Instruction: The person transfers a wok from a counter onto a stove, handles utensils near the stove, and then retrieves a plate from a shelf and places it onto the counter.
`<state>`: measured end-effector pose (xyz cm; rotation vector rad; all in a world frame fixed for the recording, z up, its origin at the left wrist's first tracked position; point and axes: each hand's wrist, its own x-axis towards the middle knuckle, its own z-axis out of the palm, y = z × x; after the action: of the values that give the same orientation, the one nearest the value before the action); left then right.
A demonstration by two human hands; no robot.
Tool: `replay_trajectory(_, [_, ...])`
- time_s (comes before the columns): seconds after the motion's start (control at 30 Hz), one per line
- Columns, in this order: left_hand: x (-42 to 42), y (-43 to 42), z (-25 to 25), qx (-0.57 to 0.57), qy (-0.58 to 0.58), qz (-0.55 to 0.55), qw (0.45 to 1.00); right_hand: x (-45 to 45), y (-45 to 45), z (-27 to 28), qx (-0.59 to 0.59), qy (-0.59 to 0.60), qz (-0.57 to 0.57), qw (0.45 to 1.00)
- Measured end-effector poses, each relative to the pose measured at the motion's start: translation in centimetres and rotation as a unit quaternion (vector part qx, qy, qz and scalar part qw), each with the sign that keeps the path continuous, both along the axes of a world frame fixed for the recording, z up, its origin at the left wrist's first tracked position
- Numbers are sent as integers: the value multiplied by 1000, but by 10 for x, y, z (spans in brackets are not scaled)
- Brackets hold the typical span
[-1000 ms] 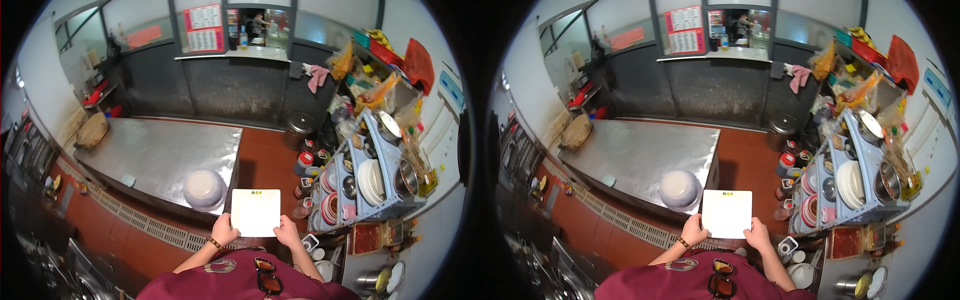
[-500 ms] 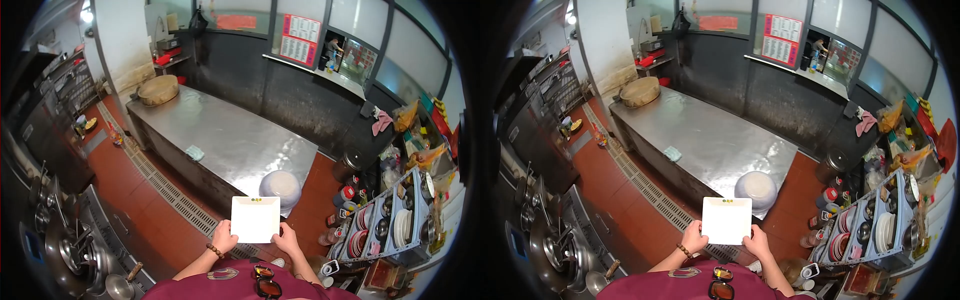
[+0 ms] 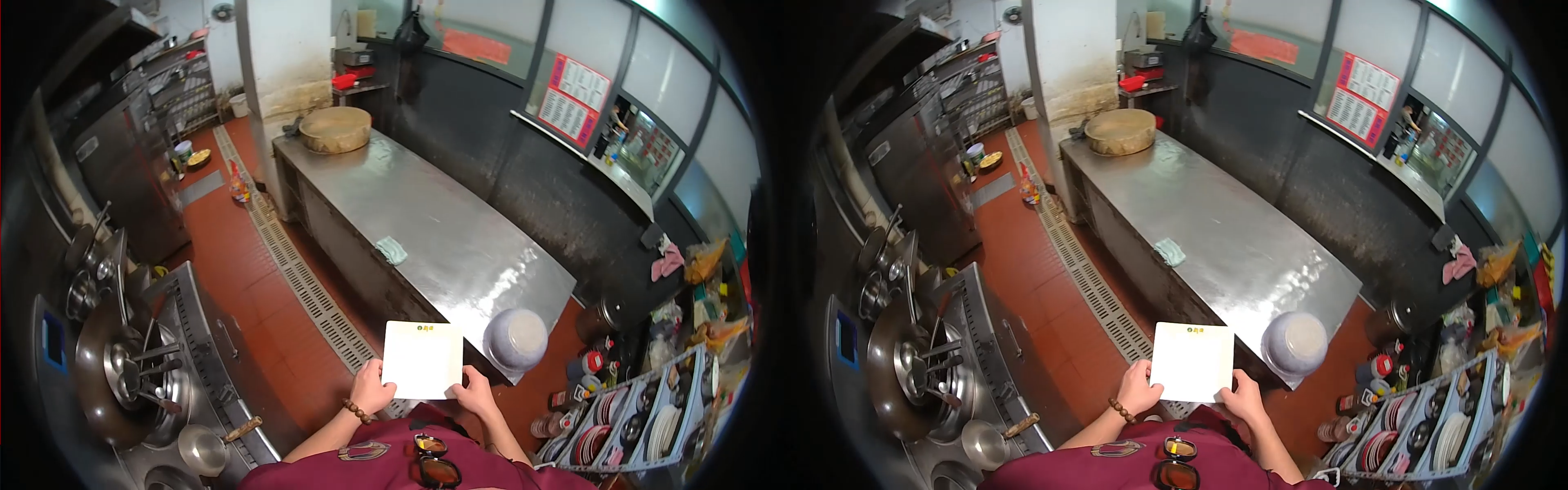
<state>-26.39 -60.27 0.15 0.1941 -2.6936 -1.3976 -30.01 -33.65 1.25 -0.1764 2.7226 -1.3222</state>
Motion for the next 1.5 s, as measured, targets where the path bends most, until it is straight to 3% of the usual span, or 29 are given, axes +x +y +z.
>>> replay_trajectory(0.13, [-10,-17,-15,-12,-28,50,998,-37,-28,9,19,-53,50,997])
replay_trajectory(0.3, [-36,-47,-30,-37,-60,117,991,-110,-66,-20,39,-63,137,988])
replay_trajectory(0.57, [-115,-83,-6,-79,-44,225,970,-235,-129,1,-27,-94,240,966])
replay_trajectory(0.77, [-147,-95,6,-82,-65,272,957,-297,-161,-26,-67,-96,302,946])
replay_trajectory(0.93, [-157,-108,5,-79,-106,319,939,-322,-189,-21,-52,-144,335,930])
replay_trajectory(1.13, [-163,-138,4,-61,-152,346,924,-336,-230,-36,-34,-120,364,923])
replay_trajectory(1.37, [-175,-211,-23,-48,-62,292,953,-344,-284,-17,3,-123,343,931])
replay_trajectory(1.5, [-196,-266,-12,-28,-24,282,959,-345,-330,1,41,-94,316,943])
